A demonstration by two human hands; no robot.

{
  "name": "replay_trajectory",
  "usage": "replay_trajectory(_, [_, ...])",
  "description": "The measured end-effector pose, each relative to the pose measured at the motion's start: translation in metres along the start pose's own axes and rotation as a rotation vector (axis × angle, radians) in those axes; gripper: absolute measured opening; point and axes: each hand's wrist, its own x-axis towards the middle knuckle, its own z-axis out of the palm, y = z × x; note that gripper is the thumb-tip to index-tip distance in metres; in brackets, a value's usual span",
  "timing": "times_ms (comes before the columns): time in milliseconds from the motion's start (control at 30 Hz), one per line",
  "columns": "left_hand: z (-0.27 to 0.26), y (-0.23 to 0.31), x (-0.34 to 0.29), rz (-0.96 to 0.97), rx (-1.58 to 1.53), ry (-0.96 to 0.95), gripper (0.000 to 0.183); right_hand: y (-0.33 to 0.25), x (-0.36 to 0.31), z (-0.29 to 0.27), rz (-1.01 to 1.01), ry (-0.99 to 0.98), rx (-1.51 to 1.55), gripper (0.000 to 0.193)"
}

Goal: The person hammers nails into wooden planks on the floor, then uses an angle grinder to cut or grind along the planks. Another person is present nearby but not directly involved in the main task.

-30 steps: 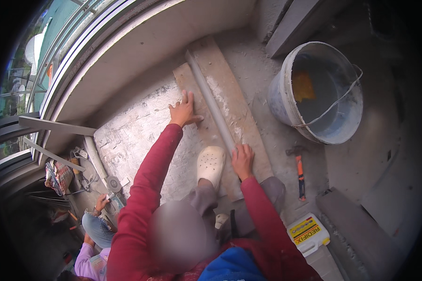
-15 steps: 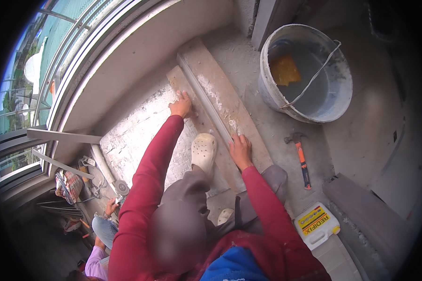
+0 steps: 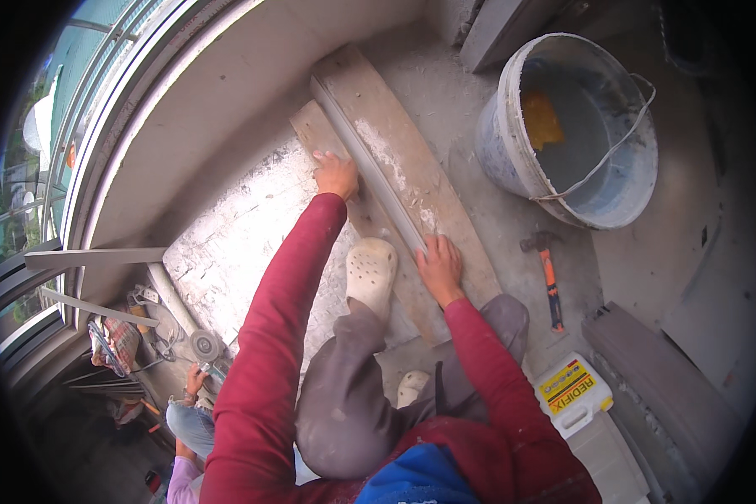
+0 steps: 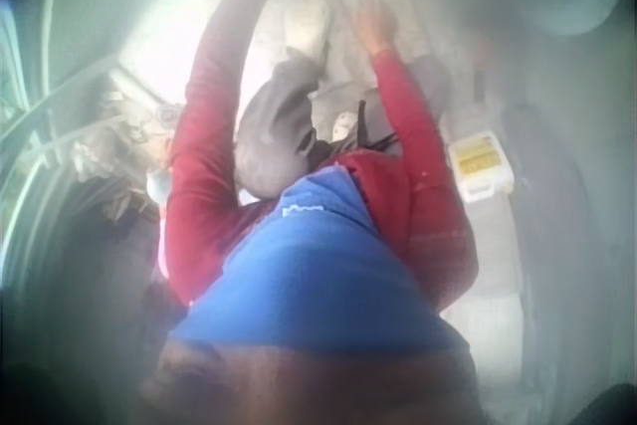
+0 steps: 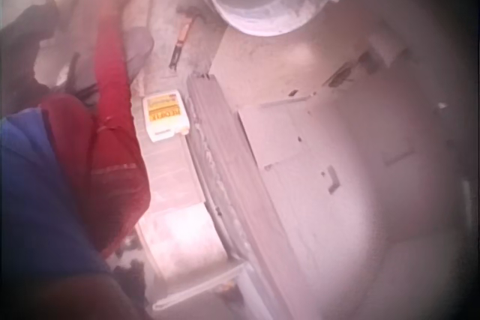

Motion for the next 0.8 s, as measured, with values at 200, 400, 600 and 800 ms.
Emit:
replay_trajectory(200, [0.0074,-0.0037,0.0028,0.007,-0.042,0.044,0.085,-0.0005,0.0020,0.0047,-0.005,0.039,0.012,0.026])
replay_trajectory(400, [0.0079,-0.0051,0.0074,0.046,-0.060,-0.027,0.089,0.0067,-0.0006,0.0071,-0.031,0.111,0.026,0.028])
replay_trajectory(600, [0.0029,-0.0085,0.0014,0.014,-0.006,0.020,0.093,0.0043,0.0029,0.0084,-0.073,0.146,0.011,0.029])
replay_trajectory(800, [0.0074,-0.0091,0.0090,0.043,-0.010,0.003,0.097,0.0066,0.0034,0.0084,-0.041,0.147,0.006,0.028])
